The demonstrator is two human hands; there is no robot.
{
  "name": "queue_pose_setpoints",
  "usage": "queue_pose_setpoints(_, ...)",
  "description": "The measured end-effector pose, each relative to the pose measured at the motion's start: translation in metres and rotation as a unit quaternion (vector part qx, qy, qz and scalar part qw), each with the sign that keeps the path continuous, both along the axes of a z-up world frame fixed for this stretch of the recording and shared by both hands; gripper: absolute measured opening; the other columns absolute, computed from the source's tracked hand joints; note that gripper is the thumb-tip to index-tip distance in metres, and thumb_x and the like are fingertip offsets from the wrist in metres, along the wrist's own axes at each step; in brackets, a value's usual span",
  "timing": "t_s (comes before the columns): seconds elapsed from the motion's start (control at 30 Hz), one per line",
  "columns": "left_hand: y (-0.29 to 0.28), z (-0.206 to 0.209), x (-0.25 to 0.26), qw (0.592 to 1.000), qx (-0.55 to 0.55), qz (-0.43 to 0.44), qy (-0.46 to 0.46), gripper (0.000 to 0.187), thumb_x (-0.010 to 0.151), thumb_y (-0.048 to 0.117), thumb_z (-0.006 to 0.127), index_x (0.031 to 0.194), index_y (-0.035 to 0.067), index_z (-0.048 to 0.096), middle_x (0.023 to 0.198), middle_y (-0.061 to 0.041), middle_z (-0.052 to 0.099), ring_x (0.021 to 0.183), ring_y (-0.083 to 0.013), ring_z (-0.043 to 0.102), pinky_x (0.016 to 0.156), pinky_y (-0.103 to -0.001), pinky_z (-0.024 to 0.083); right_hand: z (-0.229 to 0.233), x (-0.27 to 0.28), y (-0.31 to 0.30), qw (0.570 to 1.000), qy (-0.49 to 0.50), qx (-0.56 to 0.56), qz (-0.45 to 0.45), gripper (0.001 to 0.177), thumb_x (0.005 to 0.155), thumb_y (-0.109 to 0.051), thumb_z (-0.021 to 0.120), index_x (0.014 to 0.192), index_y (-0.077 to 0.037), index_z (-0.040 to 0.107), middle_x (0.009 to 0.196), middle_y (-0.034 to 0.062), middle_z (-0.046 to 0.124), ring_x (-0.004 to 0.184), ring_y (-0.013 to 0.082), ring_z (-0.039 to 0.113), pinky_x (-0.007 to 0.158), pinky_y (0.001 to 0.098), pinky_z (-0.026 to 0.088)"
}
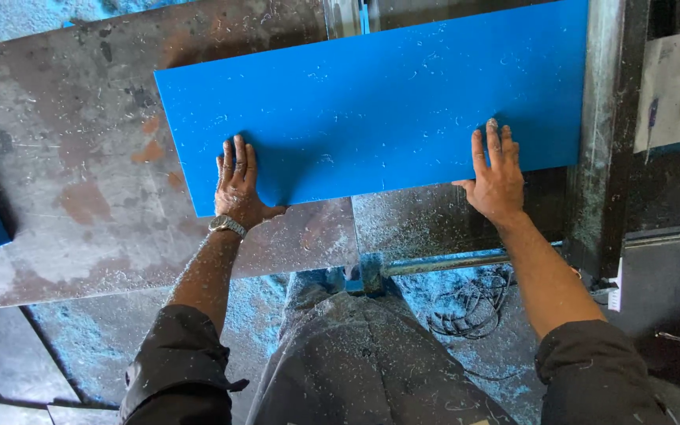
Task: Cutting large blue foam sheets into smaller pieces using a table saw in a manufacturing setting.
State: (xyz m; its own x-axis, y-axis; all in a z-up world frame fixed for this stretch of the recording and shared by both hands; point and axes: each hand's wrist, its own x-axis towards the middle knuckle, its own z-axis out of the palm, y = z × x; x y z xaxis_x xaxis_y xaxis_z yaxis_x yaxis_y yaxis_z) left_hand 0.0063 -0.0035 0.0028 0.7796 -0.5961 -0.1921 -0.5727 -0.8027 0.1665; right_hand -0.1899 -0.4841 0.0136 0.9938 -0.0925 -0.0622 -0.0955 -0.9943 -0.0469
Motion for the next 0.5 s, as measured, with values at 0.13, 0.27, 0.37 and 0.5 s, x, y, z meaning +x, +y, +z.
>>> queue_pose_setpoints(0.13, -0.003, 0.001, 0.006, 1.0, 0.01, 0.015, 0.012, 0.157, 0.044, 0.07, 0.094, 0.16, -0.005, 0.021, 0.169, -0.027, 0.012, 0.157, -0.0449, 0.009, 0.126, -0.06, 0.018, 0.0, 0.006, -0.003, 1.0, -0.001, 0.009, 0.003, 0.109, 0.08, -0.05, 0.084, 0.164, -0.002, 0.033, 0.17, 0.0264, 0.023, 0.155, 0.0508, 0.025, 0.123, 0.0635, 0.033)
queue_pose_setpoints(0.27, -0.007, 0.001, 0.014, 1.0, 0.015, 0.019, 0.013, 0.158, 0.043, 0.069, 0.095, 0.16, -0.006, 0.02, 0.169, -0.026, 0.012, 0.156, -0.0453, 0.008, 0.127, -0.059, 0.018, 0.002, 0.016, -0.007, 1.0, -0.002, -0.004, 0.008, 0.108, 0.081, -0.05, 0.085, 0.164, -0.001, 0.035, 0.17, 0.0273, 0.024, 0.153, 0.0516, 0.028, 0.121, 0.0642, 0.034)
queue_pose_setpoints(0.37, -0.008, 0.002, 0.016, 1.0, 0.004, 0.018, 0.004, 0.158, 0.043, 0.068, 0.096, 0.161, -0.005, 0.021, 0.17, -0.026, 0.012, 0.157, -0.0446, 0.009, 0.127, -0.059, 0.019, 0.005, 0.018, -0.007, 1.0, -0.002, 0.0, 0.007, 0.108, 0.081, -0.048, 0.085, 0.164, -0.001, 0.035, 0.17, 0.0269, 0.025, 0.154, 0.0513, 0.029, 0.122, 0.0642, 0.035)
queue_pose_setpoints(0.5, -0.01, 0.005, 0.015, 0.999, -0.003, 0.03, 0.016, 0.159, 0.04, 0.067, 0.097, 0.161, -0.003, 0.022, 0.17, -0.024, 0.012, 0.157, -0.044, 0.01, 0.127, -0.058, 0.019, 0.004, 0.018, -0.007, 1.0, -0.002, -0.004, 0.007, 0.107, 0.08, -0.049, 0.085, 0.163, -0.002, 0.036, 0.169, 0.0268, 0.026, 0.153, 0.0519, 0.028, 0.121, 0.0649, 0.035)
